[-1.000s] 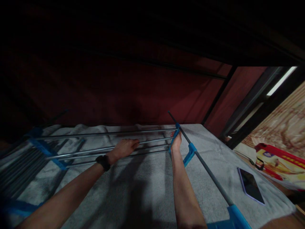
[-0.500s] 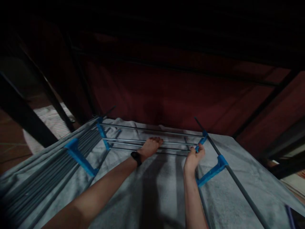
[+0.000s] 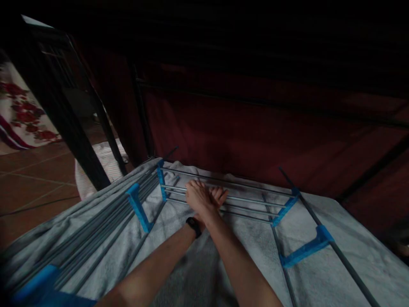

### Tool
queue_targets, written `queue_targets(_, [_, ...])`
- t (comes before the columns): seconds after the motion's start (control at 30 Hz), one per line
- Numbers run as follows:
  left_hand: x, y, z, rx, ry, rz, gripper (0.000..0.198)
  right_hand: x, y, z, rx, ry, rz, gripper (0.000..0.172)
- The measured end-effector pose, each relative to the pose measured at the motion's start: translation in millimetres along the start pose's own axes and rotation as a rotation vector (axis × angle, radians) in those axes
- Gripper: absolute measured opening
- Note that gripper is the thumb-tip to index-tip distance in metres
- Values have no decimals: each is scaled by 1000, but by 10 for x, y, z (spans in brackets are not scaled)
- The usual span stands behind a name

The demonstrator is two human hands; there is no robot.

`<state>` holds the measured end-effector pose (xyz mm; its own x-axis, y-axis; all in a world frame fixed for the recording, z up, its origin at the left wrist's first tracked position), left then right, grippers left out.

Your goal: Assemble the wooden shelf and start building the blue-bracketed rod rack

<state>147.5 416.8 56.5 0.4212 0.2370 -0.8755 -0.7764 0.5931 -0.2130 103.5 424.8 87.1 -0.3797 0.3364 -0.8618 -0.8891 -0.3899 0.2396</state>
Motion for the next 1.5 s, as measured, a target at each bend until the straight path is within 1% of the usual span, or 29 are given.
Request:
queue_targets(0.07, [59,66,-210,67,-5,-38,47,214,229,152,-140,168,-37,30])
queue_targets(0.1, [90,137,-351,53,-23,-63,46,309,322,220,-197,236,-47,29])
queue_targets(0.13, [117,244,-508,-9,-60,-93,46,388,393,285,-227,275,-51,28])
queue_targets(0.2, [145,531,-854,-217,-178,-172,46,514,484,400,-234,288,-47,28])
queue_targets(0.27, [98,835,-1179,-405,-376,-245,45,640,544,464,-237,297,-40,27])
queue_targets(0.33, [12,1151,-1402,-596,-567,-317,41,755,573,485,-239,323,-38,26])
queue_targets(0.4, [-84,1447,-1463,-739,-705,-396,38,829,571,486,-229,350,-41,28])
queue_targets(0.47, [-178,1710,-1381,-818,-781,-450,39,842,560,486,-221,358,-41,29])
queue_targets(0.53, [-260,1933,-1232,-846,-801,-447,42,807,558,488,-225,353,-42,31])
queue_targets(0.63, [-367,2157,-1024,-789,-782,-383,50,727,583,494,-250,333,-42,36])
queue_targets(0.73, [-394,2279,-910,-734,-695,-353,51,688,605,508,-249,323,-57,38])
queue_targets(0.8, [-364,2331,-881,-720,-650,-395,50,688,607,522,-231,321,-72,37])
queue_targets(0.83, [-340,2354,-876,-717,-650,-432,50,690,608,528,-224,320,-78,37])
queue_targets(1.0, [-200,2476,-898,-714,-804,-637,43,682,624,536,-233,322,-98,41])
queue_targets(1.07, [-152,2513,-901,-704,-843,-683,41,671,628,534,-239,327,-100,42])
queue_targets(1.2, [-138,2545,-902,-685,-863,-688,40,671,613,550,-234,340,-85,42])
queue_targets(1.33, [-201,2527,-895,-667,-873,-665,36,676,564,606,-235,353,-64,41])
queue_targets(1.5, [-253,2463,-862,-662,-872,-656,33,631,493,688,-214,361,-17,44])
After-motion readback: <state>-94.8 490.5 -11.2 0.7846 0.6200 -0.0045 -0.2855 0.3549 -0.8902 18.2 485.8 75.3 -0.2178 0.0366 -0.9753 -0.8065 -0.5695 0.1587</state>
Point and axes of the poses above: each hand's wrist, its own z-axis towards the middle knuckle, its own x-axis out of the palm, y = z × x, the point moved 6 cm from there along z, towards the middle knuckle, and after that the axes turned 2 degrees about -y, right-handed, at the moved point
